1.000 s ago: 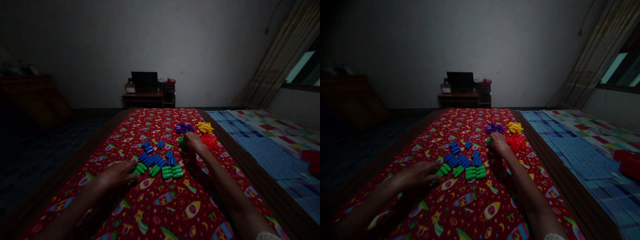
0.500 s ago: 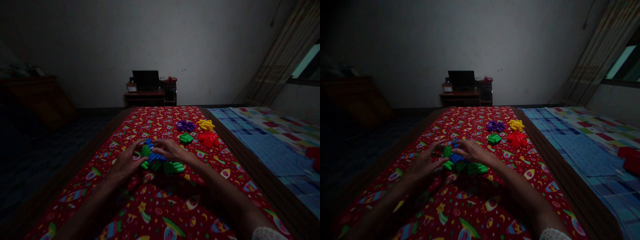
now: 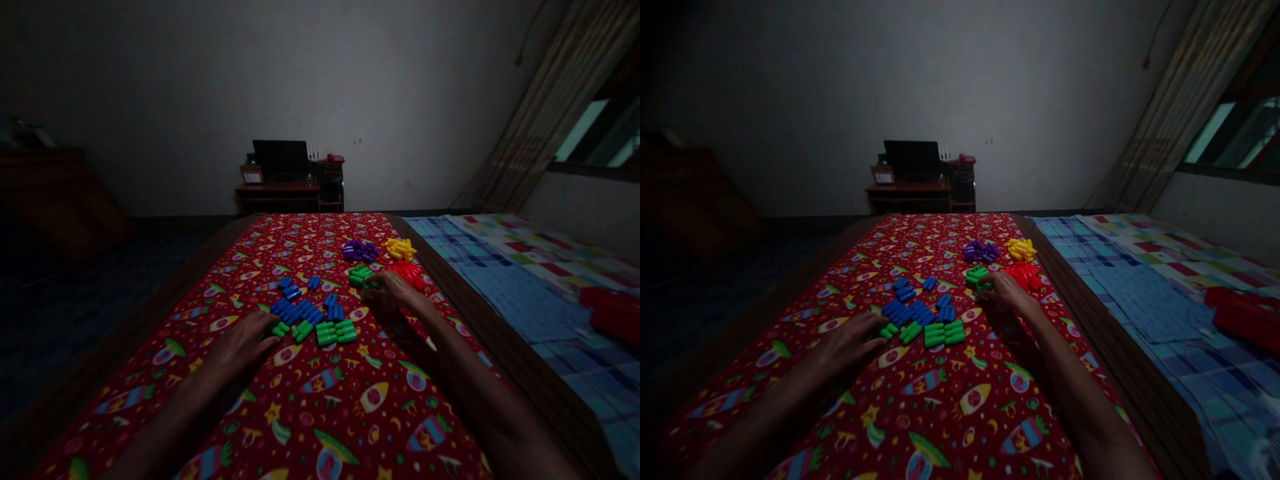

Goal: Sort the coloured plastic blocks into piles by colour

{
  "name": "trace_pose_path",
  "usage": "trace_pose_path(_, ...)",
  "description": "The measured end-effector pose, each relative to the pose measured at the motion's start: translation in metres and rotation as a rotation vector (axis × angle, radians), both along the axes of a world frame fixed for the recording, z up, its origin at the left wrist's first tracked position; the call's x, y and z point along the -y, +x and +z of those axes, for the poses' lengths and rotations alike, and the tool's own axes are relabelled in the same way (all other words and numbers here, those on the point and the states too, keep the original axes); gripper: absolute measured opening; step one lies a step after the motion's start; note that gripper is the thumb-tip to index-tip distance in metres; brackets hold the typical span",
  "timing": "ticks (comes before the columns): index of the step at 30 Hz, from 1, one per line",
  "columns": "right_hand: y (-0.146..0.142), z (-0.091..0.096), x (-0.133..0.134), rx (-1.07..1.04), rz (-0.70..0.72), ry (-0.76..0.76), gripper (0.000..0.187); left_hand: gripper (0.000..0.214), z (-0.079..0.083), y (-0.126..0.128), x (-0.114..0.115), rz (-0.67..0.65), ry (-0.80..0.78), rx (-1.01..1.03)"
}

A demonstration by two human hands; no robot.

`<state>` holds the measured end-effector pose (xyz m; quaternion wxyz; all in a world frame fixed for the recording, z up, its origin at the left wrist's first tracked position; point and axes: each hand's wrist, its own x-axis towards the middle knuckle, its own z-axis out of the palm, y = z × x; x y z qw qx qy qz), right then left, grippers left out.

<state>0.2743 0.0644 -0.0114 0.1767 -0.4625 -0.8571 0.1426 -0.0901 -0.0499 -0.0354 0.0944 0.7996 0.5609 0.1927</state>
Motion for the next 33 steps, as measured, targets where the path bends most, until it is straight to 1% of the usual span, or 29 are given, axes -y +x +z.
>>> trace_pose_path(3,0.002,-0.013,-0.002,0.034,-0.025,0.04,0.024,0.025,0.001,0.007,0.003,0.007,-0.053,-0.027)
trace_pose_path(6,-0.001,-0.021,-0.005,0.01,-0.113,0.189,0.026,0.027,0.006,0.013,0.006,0.036,-0.08,-0.026)
trace_pose_path(9,-0.003,-0.018,-0.007,-0.052,-0.183,0.329,0.024,0.031,0.01,0.014,0.005,0.067,-0.063,0.038)
trace_pose_path(11,-0.007,-0.011,-0.003,-0.102,-0.19,0.335,0.019,0.032,0.012,0.016,0.002,0.092,-0.03,0.109)
trace_pose_path(13,-0.019,-0.002,0.007,-0.185,-0.111,0.26,0.022,0.033,0.015,0.024,-0.002,0.108,-0.013,0.181)
trace_pose_path(15,-0.037,0.006,0.023,-0.292,0.071,0.113,0.029,0.035,0.019,0.038,-0.007,0.097,-0.02,0.24)
trace_pose_path(17,-0.056,0.01,0.04,-0.347,0.276,-0.015,0.03,0.034,0.022,0.056,-0.013,0.03,-0.042,0.28)
trace_pose_path(18,-0.064,0.011,0.047,-0.343,0.345,-0.038,0.029,0.033,0.023,0.066,-0.016,-0.013,-0.048,0.294)
trace_pose_path(19,-0.069,0.01,0.051,-0.322,0.385,-0.031,0.029,0.032,0.023,0.074,-0.02,-0.053,-0.049,0.309)
trace_pose_path(20,-0.07,0.01,0.053,-0.293,0.391,-0.004,0.028,0.031,0.022,0.081,-0.022,-0.078,-0.045,0.326)
trace_pose_path(21,-0.069,0.009,0.052,-0.271,0.36,0.034,0.026,0.032,0.02,0.085,-0.024,-0.086,-0.033,0.341)
trace_pose_path(22,-0.064,0.008,0.048,-0.261,0.295,0.074,0.023,0.033,0.017,0.088,-0.025,-0.083,-0.014,0.347)
trace_pose_path(24,-0.046,0.007,0.033,-0.255,0.124,0.132,0.018,0.037,0.009,0.087,-0.023,-0.087,0.032,0.308)
trace_pose_path(26,-0.024,0.005,0.015,-0.199,-0.034,0.13,0.017,0.034,0.002,0.082,-0.016,-0.148,0.062,0.195)
trace_pose_path(27,-0.013,0.003,0.007,-0.152,-0.09,0.099,0.019,0.031,0.001,0.08,-0.012,-0.189,0.069,0.12)
trace_pose_path(29,0.002,-0.002,-0.003,-0.065,-0.155,0.002,0.028,0.025,0.001,0.079,-0.001,-0.238,0.068,-0.034)
trace_pose_path(30,0.006,-0.006,-0.005,-0.042,-0.174,-0.038,0.031,0.022,0.003,0.08,0.003,-0.237,0.062,-0.11)
trace_pose_path(31,0.009,-0.009,-0.005,-0.039,-0.19,-0.052,0.031,0.019,0.005,0.082,0.007,-0.224,0.057,-0.178)
trace_pose_path(33,0.011,-0.015,-0.003,-0.058,-0.229,-0.001,0.025,0.02,0.01,0.086,0.012,-0.189,0.051,-0.278)
